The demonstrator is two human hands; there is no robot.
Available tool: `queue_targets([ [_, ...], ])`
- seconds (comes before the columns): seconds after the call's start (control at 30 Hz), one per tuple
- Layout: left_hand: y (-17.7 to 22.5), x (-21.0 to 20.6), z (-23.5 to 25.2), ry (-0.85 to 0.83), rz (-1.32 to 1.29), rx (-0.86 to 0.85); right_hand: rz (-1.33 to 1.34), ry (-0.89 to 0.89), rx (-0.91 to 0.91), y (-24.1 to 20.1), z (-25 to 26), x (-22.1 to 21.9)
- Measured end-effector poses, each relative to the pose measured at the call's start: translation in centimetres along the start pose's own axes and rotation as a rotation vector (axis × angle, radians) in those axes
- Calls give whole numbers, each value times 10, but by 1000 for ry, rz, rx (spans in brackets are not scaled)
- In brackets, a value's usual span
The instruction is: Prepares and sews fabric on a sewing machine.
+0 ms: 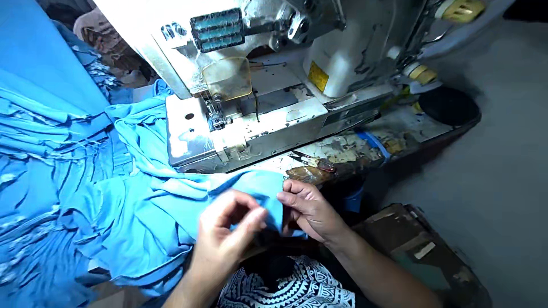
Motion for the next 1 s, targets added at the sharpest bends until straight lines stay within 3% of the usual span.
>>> queue_targets([
  [0.13, -24, -15, -13, 6, 11, 131, 130, 24, 42, 4, 3, -12],
  [0.23, -24, -7, -8, 42, 15, 135, 5, 22, 139, 2, 5, -14],
  [0.4, -28, 0, -5, 43, -149, 227, -568, 79, 474, -11, -12, -14],
  [0.57, -25, -2, -9, 28, -19, 160, -1242, 157, 840, -21, -23, -33],
  [0.63, -24, -2, -9, 27, 41, 120, -1348, 170, 893, -20, -22, -39],
  [0.73, -26, -6, -9, -2, -17, 162, -1197, 174, 849, -18, -21, -33],
  [0.9, -34, -15, -8, -93, -348, 344, -345, 71, 428, -6, -19, 5],
  [1.0, -36, -24, -12, -148, -216, 374, -317, 100, 270, -1, -20, 2],
])
Point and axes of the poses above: each hand's wrist, its own z-axis towards the middle knuckle, its own x-axis out of the back of the hand, y = z × x, the point moved 6 cm from there along z, towards the middle knuckle, and after that the axes turned 5 degrees about x, right-handed, at the moved point
